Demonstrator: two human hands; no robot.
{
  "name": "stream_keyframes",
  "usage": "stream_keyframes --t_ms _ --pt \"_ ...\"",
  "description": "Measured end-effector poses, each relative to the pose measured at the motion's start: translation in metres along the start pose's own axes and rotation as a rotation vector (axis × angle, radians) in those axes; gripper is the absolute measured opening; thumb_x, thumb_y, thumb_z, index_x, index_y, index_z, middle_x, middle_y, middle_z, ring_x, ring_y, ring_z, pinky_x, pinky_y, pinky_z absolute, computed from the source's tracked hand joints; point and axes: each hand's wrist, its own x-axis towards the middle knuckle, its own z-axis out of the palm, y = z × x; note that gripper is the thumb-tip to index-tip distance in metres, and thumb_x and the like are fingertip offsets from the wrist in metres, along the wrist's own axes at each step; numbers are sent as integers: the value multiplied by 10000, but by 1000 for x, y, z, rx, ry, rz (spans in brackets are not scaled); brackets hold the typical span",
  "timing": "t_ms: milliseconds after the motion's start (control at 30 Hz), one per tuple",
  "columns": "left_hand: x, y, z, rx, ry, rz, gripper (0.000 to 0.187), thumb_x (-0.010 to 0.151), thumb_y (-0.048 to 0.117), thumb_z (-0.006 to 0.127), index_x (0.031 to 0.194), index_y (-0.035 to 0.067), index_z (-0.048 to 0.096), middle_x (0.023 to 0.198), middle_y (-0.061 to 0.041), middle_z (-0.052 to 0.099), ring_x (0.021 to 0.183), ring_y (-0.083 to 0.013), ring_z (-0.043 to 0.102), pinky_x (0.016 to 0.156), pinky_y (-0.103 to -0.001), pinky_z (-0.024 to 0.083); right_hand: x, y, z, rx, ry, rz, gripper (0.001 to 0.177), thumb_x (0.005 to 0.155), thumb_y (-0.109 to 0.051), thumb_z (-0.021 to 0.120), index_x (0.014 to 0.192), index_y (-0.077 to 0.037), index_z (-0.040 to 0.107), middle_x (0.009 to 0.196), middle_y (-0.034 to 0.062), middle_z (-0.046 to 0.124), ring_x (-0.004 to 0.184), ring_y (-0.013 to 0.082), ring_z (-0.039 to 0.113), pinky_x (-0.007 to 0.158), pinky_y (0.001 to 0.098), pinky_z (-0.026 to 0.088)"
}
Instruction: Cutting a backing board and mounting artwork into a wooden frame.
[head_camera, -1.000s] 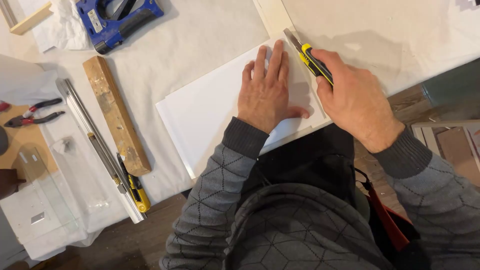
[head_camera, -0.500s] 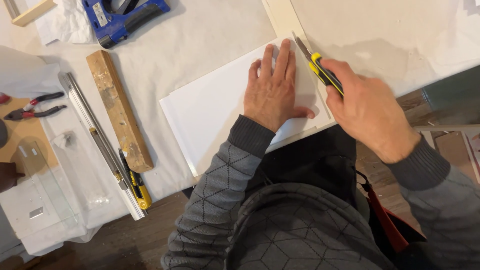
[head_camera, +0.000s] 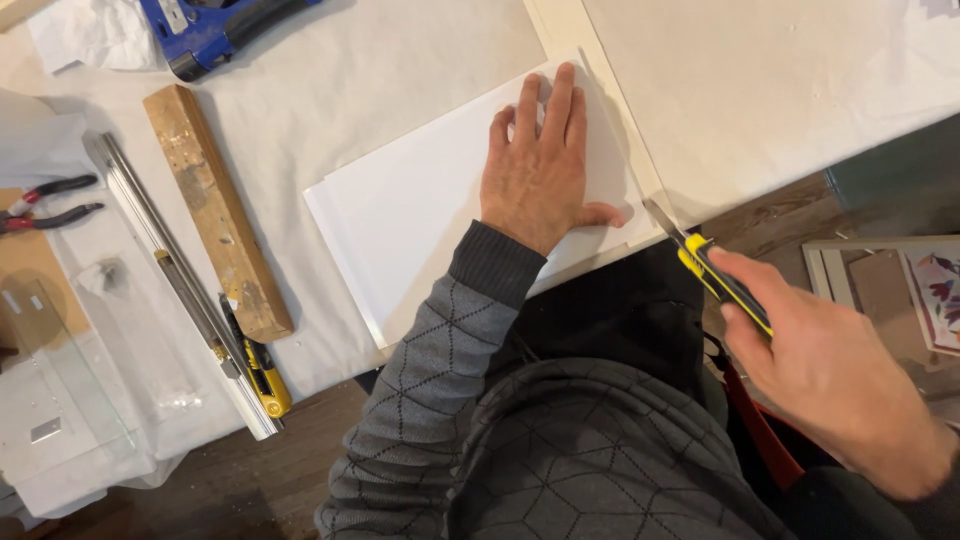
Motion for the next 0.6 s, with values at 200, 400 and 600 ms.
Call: stream_keyframes --t_ms 200,400,600 --pt "-1 -1 3 1 20 4 1451 478 950 703 1479 -58 405 1603 -194 239 1464 -419 232 1138 -579 346 -19 8 8 47 47 -37 484 892 -217 666 1363 -162 564 912 176 721 723 389 689 632 491 553" --pt "-1 -1 4 -2 29 16 1433 480 943 717 1457 -64 421 1602 -192 247 1456 -420 246 1132 -578 350 -22 24 18 30 115 -113 482 886 -183 631 1363 -141 576 1006 179 735 779 396 698 652 484 562" --pt "-3 -2 6 -55 101 29 1449 469 932 731 1457 -82 428 1590 -191 278 1459 -415 265 1134 -580 359 -17 32 -1 -139 162 200 537 992 -243 620 1519 -165 546 1004 172 735 793 370 719 693 458 576"
